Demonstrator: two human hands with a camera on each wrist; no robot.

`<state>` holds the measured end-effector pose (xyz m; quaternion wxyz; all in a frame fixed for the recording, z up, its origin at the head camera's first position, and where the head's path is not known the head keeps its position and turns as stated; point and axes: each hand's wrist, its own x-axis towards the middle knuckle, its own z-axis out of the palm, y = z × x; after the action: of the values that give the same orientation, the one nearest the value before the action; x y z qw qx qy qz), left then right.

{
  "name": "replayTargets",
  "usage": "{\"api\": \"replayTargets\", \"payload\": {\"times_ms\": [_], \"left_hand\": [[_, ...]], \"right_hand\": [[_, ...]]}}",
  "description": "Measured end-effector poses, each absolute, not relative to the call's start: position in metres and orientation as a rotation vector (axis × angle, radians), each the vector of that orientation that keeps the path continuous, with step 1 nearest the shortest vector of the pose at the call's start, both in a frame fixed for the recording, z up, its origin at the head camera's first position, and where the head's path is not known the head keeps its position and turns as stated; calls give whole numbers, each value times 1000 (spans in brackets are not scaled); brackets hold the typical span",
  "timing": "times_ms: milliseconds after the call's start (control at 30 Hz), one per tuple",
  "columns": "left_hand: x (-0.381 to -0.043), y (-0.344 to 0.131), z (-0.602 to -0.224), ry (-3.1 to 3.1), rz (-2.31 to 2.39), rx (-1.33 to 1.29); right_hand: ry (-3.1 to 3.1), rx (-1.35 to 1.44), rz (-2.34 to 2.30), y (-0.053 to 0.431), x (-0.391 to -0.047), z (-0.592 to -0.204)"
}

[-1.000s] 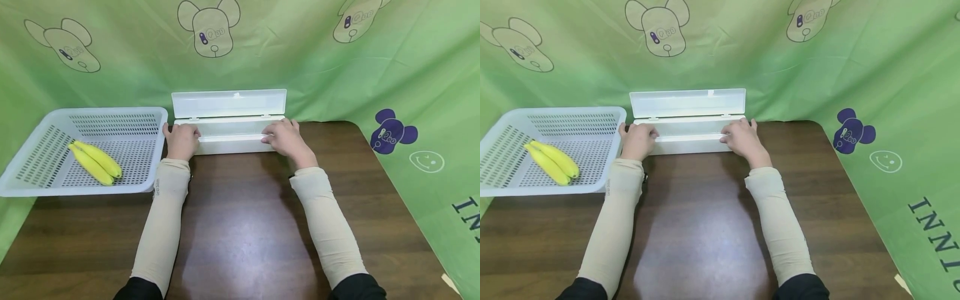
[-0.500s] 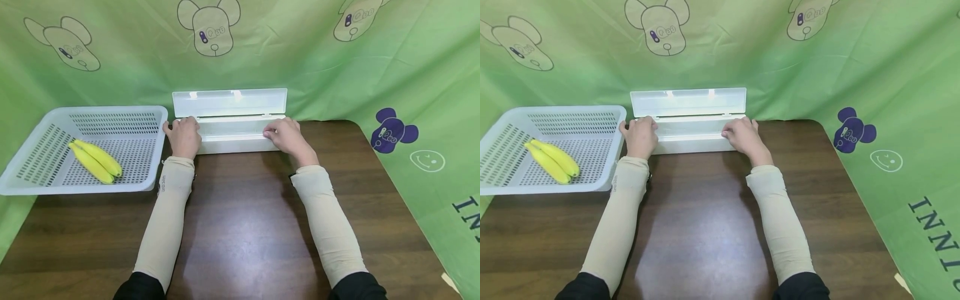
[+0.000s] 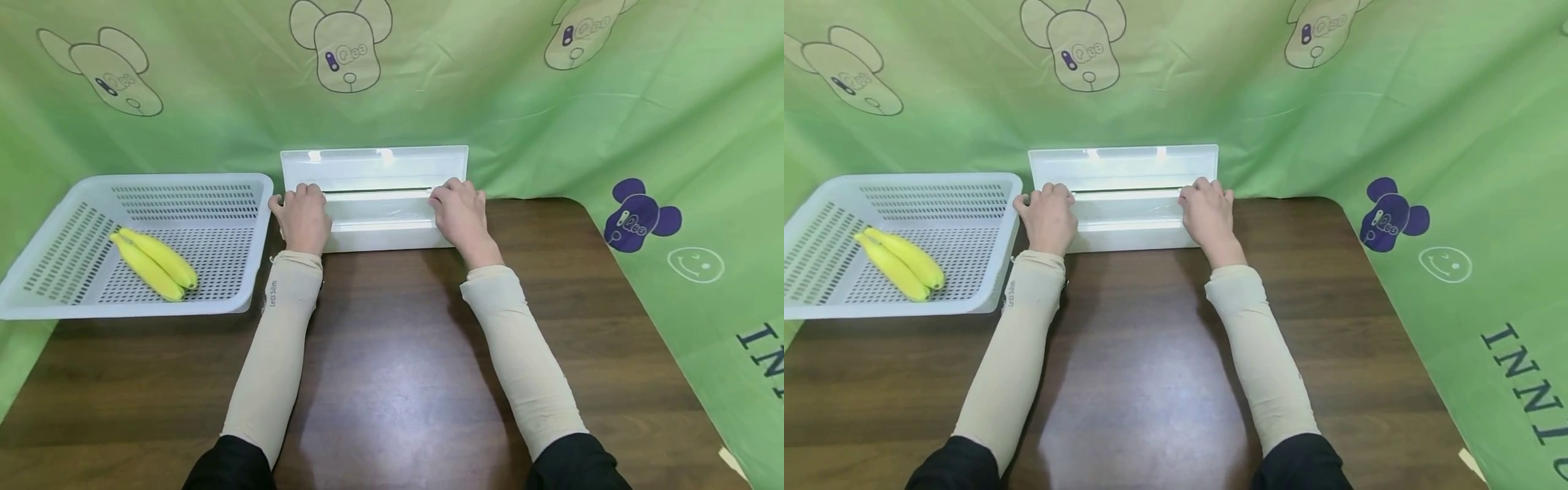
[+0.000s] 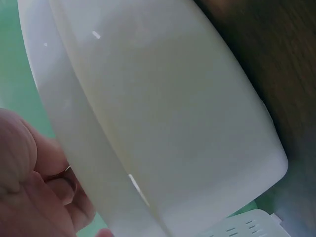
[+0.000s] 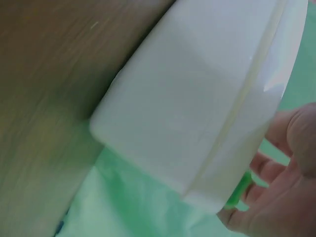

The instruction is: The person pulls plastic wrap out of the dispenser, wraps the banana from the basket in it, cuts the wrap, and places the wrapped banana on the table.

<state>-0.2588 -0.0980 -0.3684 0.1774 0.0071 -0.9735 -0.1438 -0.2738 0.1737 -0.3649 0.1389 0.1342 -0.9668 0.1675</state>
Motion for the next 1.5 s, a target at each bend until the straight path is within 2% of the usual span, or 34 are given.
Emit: {"api": "replayTargets", "payload": {"times_ms": [633,867,1033,1500], "left_hand": [[-255,-106,-356,-2785,-574,-78],[-257,-112,-356,-2871,-599,-109],[-259,-111,-357,-2832,-517,-97],[-264,-106,-361,-2845,-440,-108]], "right_hand": [[-2797,394,798,171,-279,-350],[-2832,471,657,170,-279,-351],[-2783,427,569,168,-279,-354],[-2817,354,674,184,-282,-369]]}}
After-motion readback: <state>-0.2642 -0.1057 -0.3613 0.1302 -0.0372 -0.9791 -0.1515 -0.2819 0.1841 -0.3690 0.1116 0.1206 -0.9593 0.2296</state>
